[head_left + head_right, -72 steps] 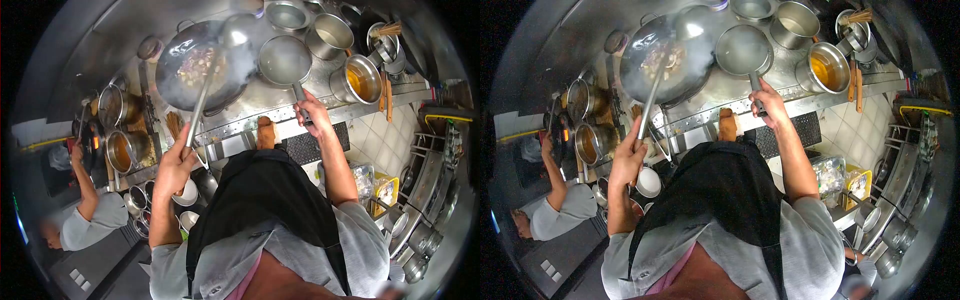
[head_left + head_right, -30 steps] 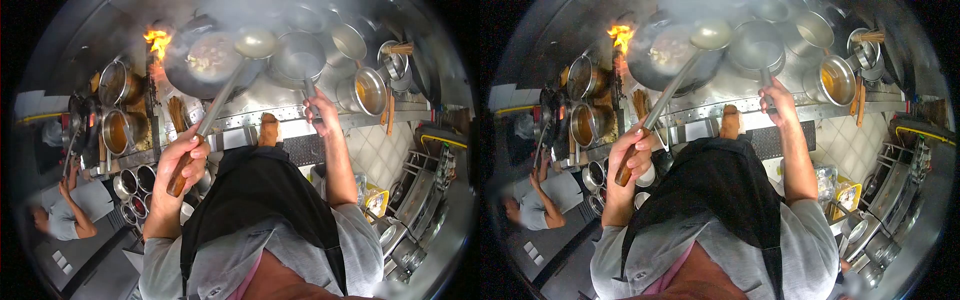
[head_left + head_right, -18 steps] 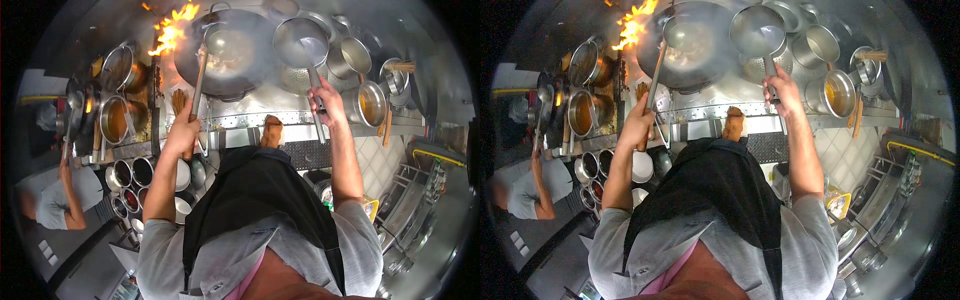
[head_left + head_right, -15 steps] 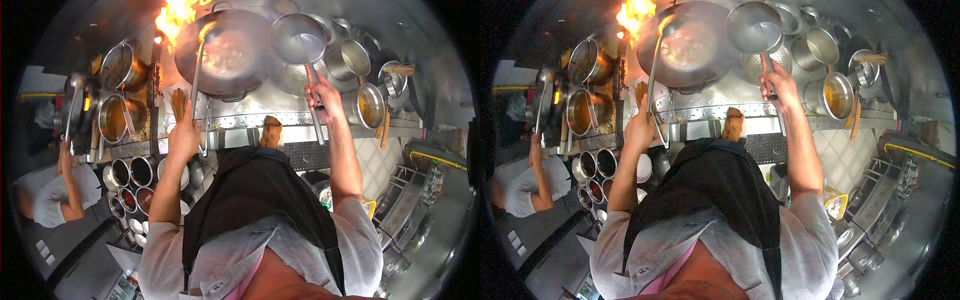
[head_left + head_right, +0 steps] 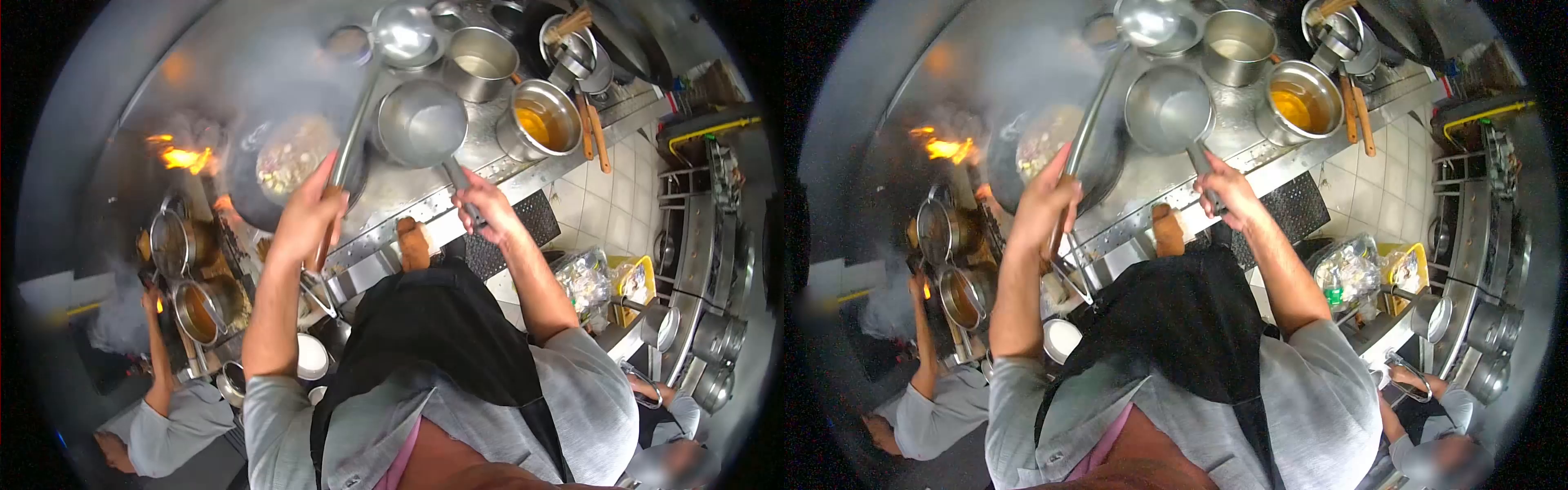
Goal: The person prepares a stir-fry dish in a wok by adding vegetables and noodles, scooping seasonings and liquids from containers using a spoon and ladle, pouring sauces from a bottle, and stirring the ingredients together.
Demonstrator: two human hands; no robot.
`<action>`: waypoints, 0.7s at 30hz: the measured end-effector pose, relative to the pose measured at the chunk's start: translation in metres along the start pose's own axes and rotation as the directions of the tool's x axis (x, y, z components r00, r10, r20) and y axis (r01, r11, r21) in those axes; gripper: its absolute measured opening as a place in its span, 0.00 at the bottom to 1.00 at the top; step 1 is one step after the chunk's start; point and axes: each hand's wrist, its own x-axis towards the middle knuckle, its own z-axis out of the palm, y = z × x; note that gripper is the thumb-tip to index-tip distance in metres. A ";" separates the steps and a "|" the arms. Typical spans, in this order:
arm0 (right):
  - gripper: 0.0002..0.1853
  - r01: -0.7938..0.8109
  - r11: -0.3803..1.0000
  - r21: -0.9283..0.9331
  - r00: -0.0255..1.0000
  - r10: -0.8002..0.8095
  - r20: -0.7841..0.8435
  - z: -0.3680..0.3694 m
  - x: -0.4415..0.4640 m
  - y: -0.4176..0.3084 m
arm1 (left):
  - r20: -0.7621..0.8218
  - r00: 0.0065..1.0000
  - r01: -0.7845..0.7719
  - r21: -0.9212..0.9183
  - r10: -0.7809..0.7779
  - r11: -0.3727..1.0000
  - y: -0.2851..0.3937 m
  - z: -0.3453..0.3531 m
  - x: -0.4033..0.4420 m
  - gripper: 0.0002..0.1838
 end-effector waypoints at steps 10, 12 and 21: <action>0.43 -0.102 0.987 0.121 0.994 0.096 0.059 -0.129 -0.031 -0.002 | 0.172 0.964 0.154 0.253 -0.201 0.955 0.044 0.163 0.278 0.45; 0.43 -0.133 0.984 0.118 0.991 0.128 0.044 -0.143 -0.035 -0.007 | 0.143 0.964 0.183 0.255 -0.224 0.949 0.036 0.181 0.307 0.45; 0.43 -0.173 0.980 0.102 0.980 0.161 0.115 -0.182 -0.033 -0.032 | 0.104 0.916 0.345 0.284 -0.387 0.894 0.042 0.215 0.357 0.15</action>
